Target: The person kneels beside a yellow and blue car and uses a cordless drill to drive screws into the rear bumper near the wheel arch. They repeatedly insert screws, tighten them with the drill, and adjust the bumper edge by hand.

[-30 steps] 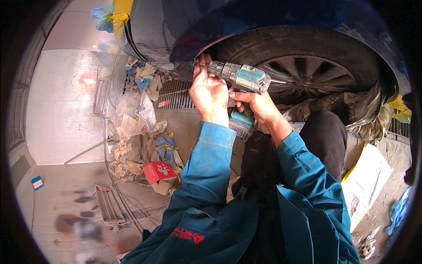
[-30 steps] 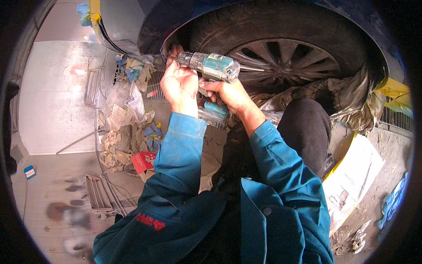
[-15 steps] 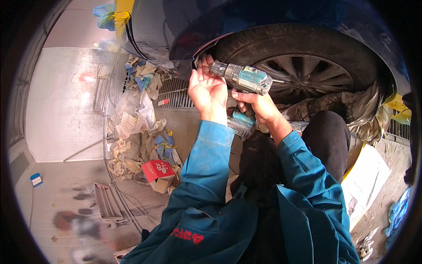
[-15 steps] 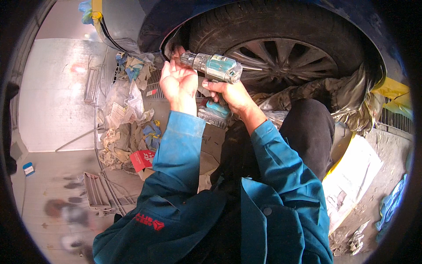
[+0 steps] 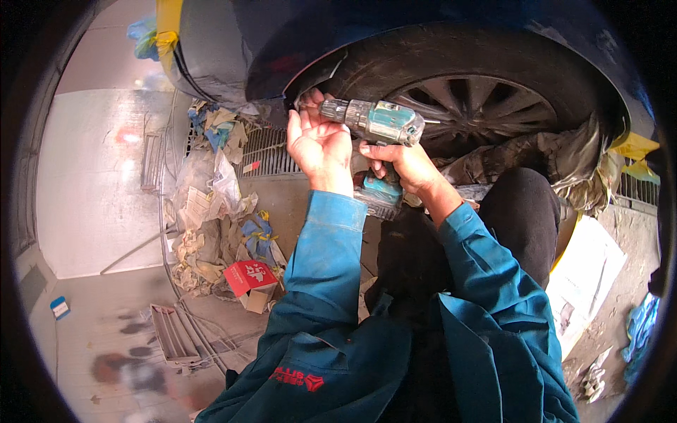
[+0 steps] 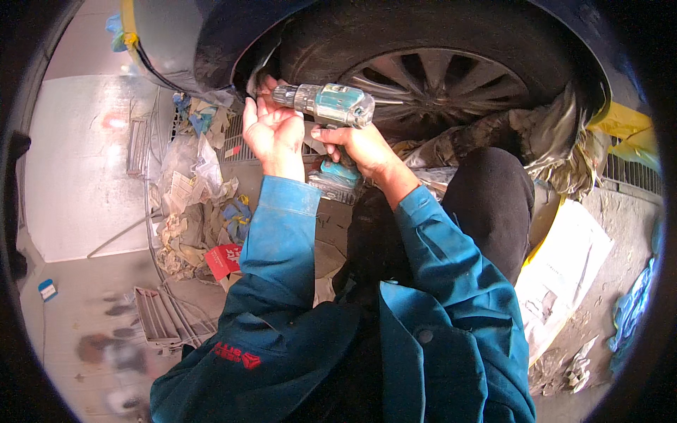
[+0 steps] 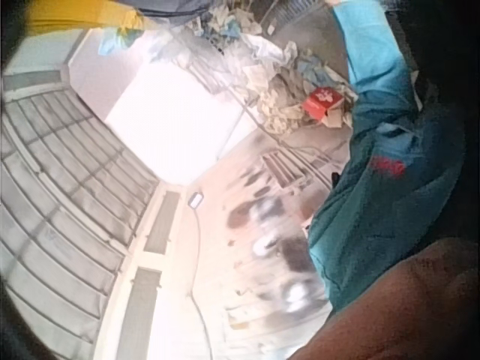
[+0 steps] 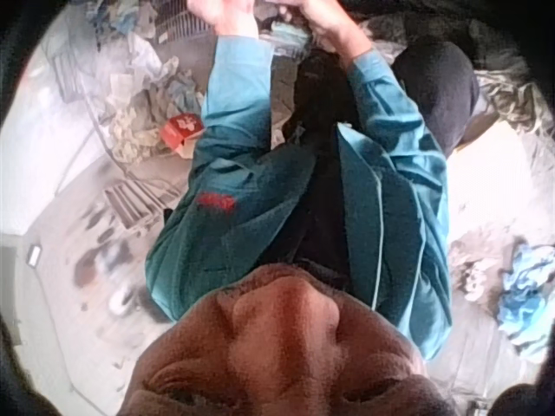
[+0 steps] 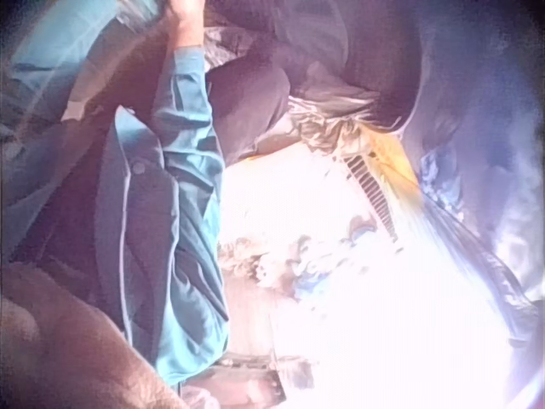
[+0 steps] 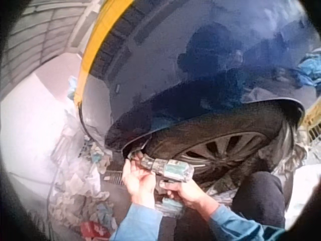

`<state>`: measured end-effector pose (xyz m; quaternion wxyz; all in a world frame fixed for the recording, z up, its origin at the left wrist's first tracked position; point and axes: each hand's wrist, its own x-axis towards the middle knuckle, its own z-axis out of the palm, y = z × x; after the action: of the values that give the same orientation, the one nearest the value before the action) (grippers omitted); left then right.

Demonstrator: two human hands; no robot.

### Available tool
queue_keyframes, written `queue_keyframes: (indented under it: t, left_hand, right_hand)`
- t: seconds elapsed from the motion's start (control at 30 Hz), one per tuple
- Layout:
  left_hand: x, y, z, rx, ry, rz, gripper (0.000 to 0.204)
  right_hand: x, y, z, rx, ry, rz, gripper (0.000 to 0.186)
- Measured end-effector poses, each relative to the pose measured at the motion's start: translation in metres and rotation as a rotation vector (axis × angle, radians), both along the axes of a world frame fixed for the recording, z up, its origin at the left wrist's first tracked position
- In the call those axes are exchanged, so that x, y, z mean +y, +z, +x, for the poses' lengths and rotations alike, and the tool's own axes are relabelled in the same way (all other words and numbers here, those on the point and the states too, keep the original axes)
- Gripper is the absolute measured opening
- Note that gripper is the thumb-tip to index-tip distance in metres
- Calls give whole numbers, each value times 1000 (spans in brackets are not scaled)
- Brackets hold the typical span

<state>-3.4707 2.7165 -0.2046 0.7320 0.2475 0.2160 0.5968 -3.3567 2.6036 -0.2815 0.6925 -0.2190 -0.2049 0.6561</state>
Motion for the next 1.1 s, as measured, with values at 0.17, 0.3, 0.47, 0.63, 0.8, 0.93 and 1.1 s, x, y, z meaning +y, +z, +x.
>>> queue_keyframes:
  t: [0.17, 0.3, 0.47, 0.63, 0.8, 0.93, 1.1]
  left_hand:
    - [2, 3, -1, 94, 33, -15, 34]
    - [6, 5, -7, 84, 6, -67, 33]
    - [7, 9, -7, 29, -10, -109, 35]
    - [2, 11, -5, 34, 7, -102, 29]
    - [7, 8, -11, -35, -46, -98, 34]
    - [10, 4, -17, -60, -38, -119, 35]
    - [10, 0, -18, -67, -51, -75, 35]
  right_hand:
    - [0, -3, 0, 33, 12, 26, 26]
    - [0, -4, 1, 17, 26, -9, 21]
    - [-2, -2, 6, 0, 39, -15, 18]
    - [-3, 1, 9, -14, 51, -52, 18]
    - [-1, -1, 11, -5, 61, -49, 19]
    - [0, -2, 12, -5, 57, -42, 18]
    - [0, -2, 15, -27, 79, -29, 16]
